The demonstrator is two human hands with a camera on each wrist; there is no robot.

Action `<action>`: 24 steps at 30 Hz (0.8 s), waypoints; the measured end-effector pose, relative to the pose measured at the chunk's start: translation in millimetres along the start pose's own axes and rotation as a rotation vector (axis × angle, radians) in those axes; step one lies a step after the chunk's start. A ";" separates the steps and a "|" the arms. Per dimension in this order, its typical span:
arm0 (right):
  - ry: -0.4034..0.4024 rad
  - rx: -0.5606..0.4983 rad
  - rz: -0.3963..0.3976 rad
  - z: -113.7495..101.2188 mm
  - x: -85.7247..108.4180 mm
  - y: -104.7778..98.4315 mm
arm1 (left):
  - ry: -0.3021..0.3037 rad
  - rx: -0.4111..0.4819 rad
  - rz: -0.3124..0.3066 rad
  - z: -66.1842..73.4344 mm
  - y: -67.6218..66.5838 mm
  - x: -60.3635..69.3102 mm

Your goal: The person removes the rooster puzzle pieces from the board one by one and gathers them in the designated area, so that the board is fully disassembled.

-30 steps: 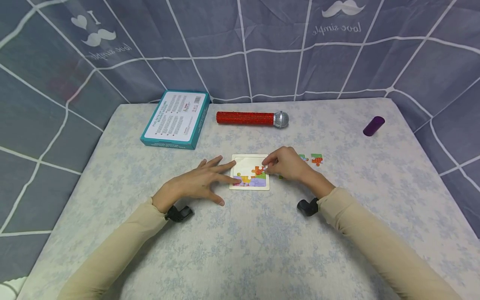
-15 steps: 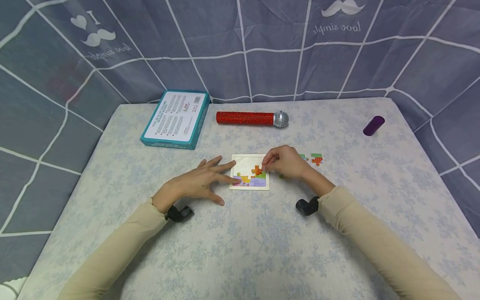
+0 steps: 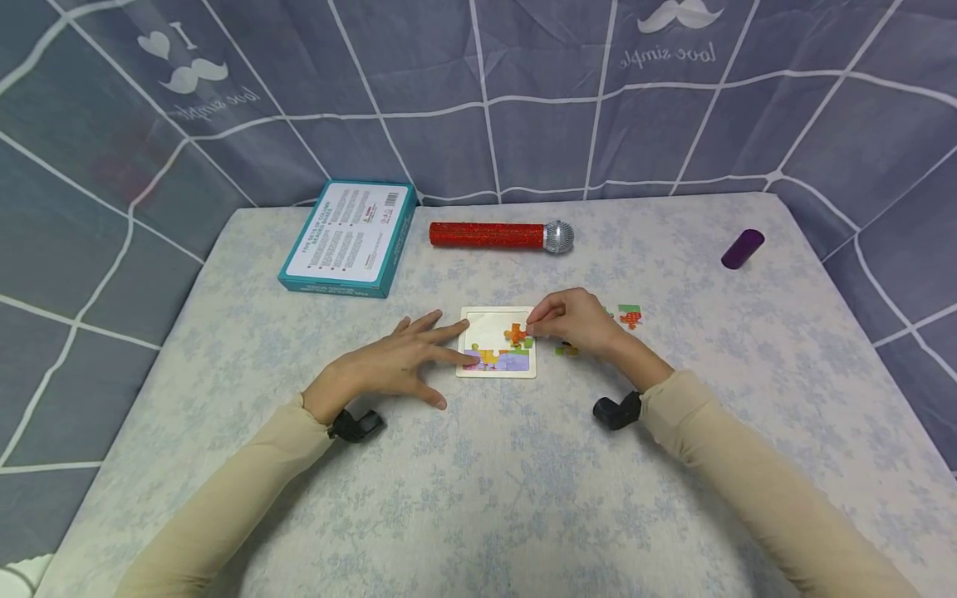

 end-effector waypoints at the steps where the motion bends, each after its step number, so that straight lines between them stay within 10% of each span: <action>1: 0.008 -0.013 0.000 1.0 0.8 -1.6 | 0.004 0.000 0.002 0.1 -0.1 0.0; 24: 0.193 -0.049 0.052 73.4 66.7 -93.0 | 0.029 0.001 0.014 1.2 -1.1 3.3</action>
Point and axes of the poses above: each hand's wrist, its own x-axis away from the middle knuckle, its own y-axis out of the palm, z = x × y, the point moved 4 cm from there along -x, towards the middle knuckle, and after that the axes turned 3 degrees about z, right-handed, at the moved point
